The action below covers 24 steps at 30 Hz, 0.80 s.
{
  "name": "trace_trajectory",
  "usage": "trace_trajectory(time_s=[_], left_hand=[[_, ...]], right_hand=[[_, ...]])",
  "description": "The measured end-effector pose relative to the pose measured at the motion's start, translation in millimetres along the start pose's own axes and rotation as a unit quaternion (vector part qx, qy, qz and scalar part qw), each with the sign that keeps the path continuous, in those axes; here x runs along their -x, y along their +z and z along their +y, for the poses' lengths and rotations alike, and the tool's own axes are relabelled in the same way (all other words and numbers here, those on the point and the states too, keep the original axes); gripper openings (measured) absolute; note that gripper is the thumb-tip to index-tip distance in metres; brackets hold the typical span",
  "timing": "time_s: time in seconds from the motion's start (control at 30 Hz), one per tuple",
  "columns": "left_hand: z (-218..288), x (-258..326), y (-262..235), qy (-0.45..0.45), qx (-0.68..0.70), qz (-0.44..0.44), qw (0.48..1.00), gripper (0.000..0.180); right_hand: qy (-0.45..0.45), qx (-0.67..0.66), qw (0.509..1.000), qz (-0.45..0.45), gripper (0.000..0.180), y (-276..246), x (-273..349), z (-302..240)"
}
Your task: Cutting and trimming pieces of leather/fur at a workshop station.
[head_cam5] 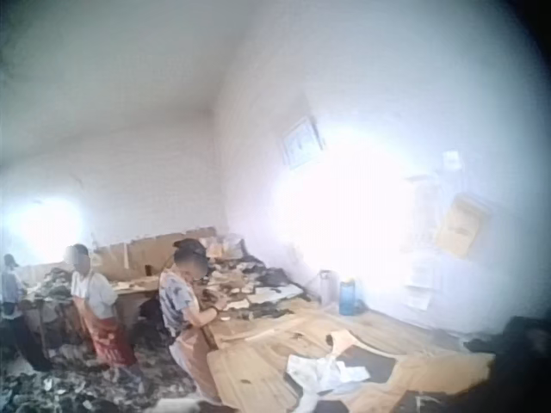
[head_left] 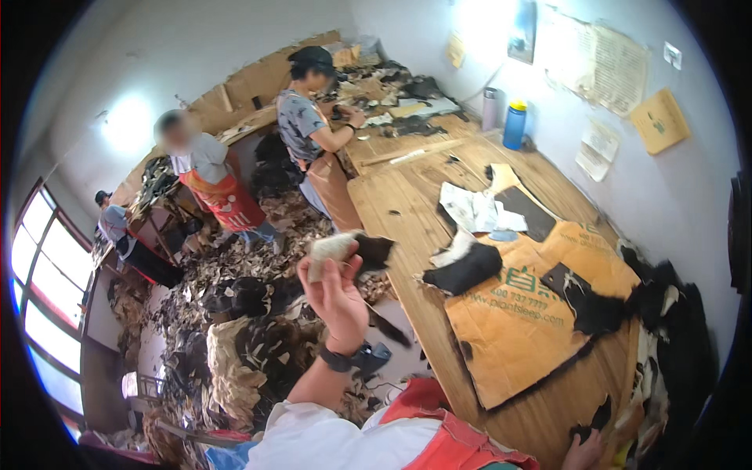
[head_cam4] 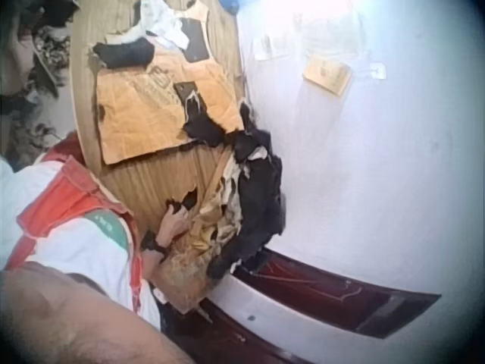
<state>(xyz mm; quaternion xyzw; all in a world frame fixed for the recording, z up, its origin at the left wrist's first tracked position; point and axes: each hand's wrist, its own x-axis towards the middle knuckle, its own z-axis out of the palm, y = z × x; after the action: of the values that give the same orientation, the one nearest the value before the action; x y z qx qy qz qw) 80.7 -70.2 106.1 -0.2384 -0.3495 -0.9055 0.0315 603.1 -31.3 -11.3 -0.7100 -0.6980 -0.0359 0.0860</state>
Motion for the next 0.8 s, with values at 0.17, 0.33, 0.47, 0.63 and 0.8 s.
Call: trace_trajectory(time_s=[0.17, 0.33, 0.47, 0.63, 0.8], left_hand=[[-22, -18, -23, 0.086, -0.092, -0.009, 0.992, 0.017], [-35, -26, -31, 0.062, -0.141, 0.026, 0.988, 0.018], [-38, -34, -39, 0.01, -0.104, 0.044, 0.994, 0.021], [-42, -39, -46, -0.012, -0.099, 0.053, 0.994, 0.023], [-59, -45, -52, -0.033, -0.092, 0.068, 0.993, 0.024]], right_hand=[[0.064, -0.105, 0.992, -0.028, 0.026, -11, -3, 1], [0.11, -0.171, 0.978, 0.045, 0.028, -8, 4, 6], [0.125, -0.24, 0.961, 0.051, 0.035, -2, 8, 18], [0.171, -0.366, 0.913, 0.048, 0.04, -1, 3, 15], [0.201, -0.471, 0.858, 0.045, 0.039, 11, 3, 20]])
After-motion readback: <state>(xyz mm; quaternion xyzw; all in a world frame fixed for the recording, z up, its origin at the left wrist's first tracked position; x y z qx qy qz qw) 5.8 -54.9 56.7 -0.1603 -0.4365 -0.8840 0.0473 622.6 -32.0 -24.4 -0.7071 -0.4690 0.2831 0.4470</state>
